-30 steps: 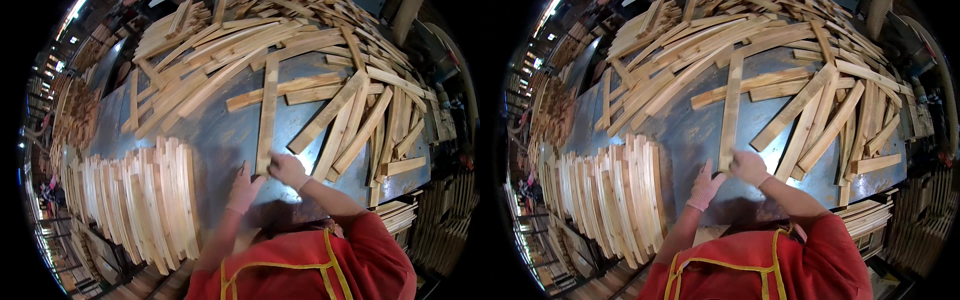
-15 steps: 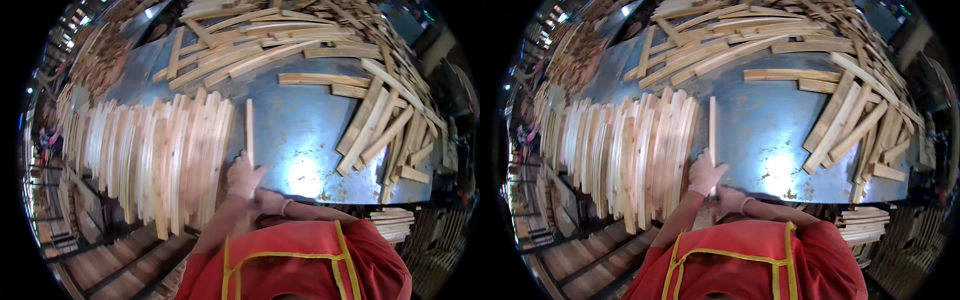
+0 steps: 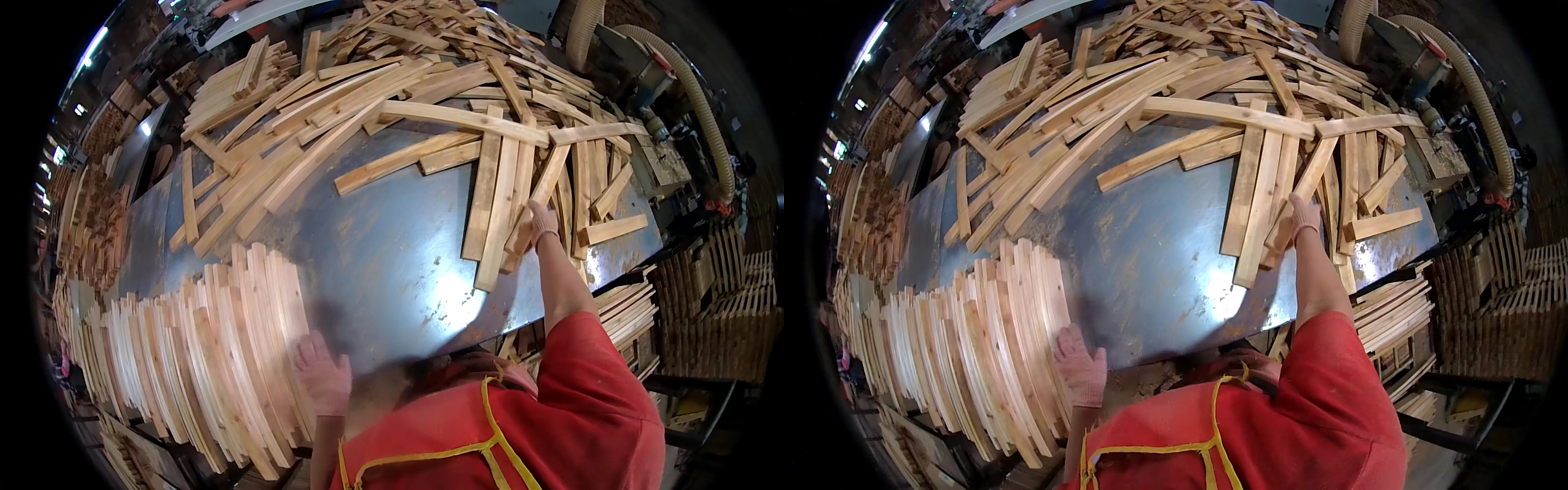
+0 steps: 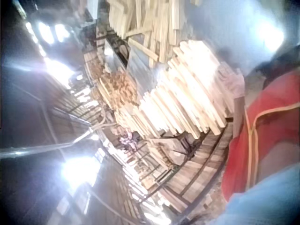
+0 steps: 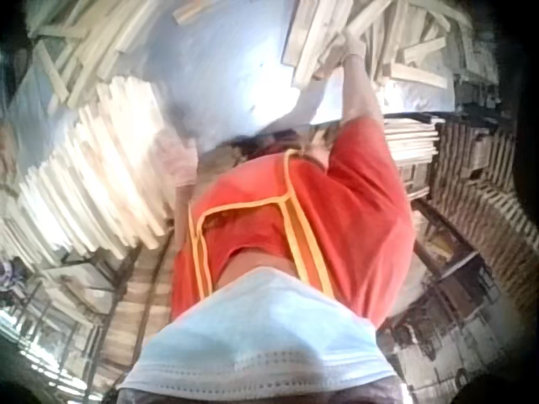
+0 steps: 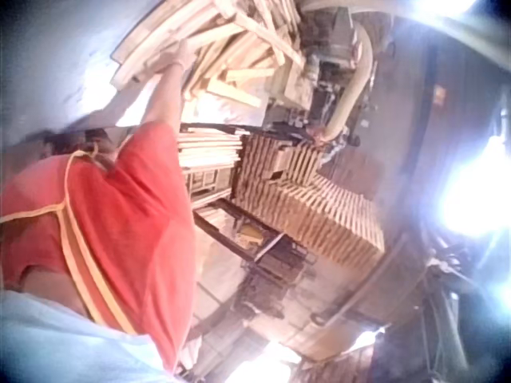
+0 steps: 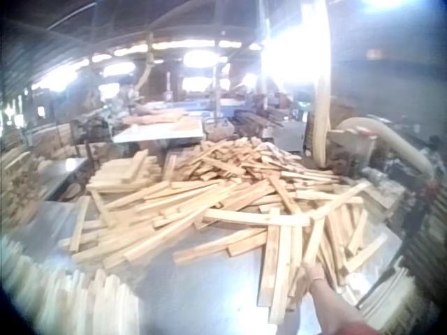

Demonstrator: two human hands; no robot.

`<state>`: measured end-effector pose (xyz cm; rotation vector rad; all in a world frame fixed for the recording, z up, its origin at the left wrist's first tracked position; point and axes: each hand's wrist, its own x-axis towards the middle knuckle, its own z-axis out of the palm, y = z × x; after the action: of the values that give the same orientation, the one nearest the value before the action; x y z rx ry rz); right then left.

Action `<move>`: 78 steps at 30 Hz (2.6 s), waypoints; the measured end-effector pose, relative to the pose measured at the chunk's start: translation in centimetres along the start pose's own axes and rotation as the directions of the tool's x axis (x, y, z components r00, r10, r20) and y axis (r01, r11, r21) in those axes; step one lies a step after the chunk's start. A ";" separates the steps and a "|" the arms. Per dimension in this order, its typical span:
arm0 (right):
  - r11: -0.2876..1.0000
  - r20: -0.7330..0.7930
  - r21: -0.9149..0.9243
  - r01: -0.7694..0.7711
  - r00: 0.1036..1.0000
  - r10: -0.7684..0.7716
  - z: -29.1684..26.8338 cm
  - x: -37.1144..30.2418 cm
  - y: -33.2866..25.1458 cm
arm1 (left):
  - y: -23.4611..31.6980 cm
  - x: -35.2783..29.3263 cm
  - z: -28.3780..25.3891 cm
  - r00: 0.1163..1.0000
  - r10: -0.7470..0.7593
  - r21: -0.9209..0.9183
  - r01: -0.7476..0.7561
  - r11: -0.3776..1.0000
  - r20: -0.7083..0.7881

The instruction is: The person picks up thin wooden planks from a large pile on a metal table and stacks them neatly in a growing pile. The person handles the planks one by one or in small groups, aligning them carefully.

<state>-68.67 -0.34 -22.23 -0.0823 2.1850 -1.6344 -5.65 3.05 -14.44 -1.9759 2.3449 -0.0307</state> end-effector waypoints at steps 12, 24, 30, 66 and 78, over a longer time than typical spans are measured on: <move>0.925 0.880 -0.122 -0.360 0.392 0.269 -0.1 -20.5 3.4 | 18.4 9.2 -3.6 0.930 0.360 -0.540 -0.266 0.798 0.073; 0.088 0.742 -0.560 0.824 0.546 -0.390 13.7 -4.7 -15.5 | 21.7 4.0 0.2 0.848 0.353 -0.443 -0.160 0.882 0.396; 0.577 0.731 -0.407 0.708 0.631 -0.258 12.1 -6.8 -13.5 | 11.3 -3.5 -3.3 0.894 0.351 -0.428 -0.212 0.879 0.279; 0.958 0.512 -0.204 -0.200 0.813 0.279 8.1 -13.9 -2.0 | 17.0 2.0 -2.2 0.958 0.286 -0.518 -0.259 0.815 -0.030; 0.810 0.111 -0.380 0.446 0.892 -0.439 1.4 -2.9 -1.2 | 13.3 2.1 -1.4 0.924 0.286 -0.548 -0.106 0.830 0.254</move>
<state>-65.80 -1.15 -20.62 -0.7775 2.5897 -1.3521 -19.23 3.18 -13.97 -1.7081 2.4816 0.9794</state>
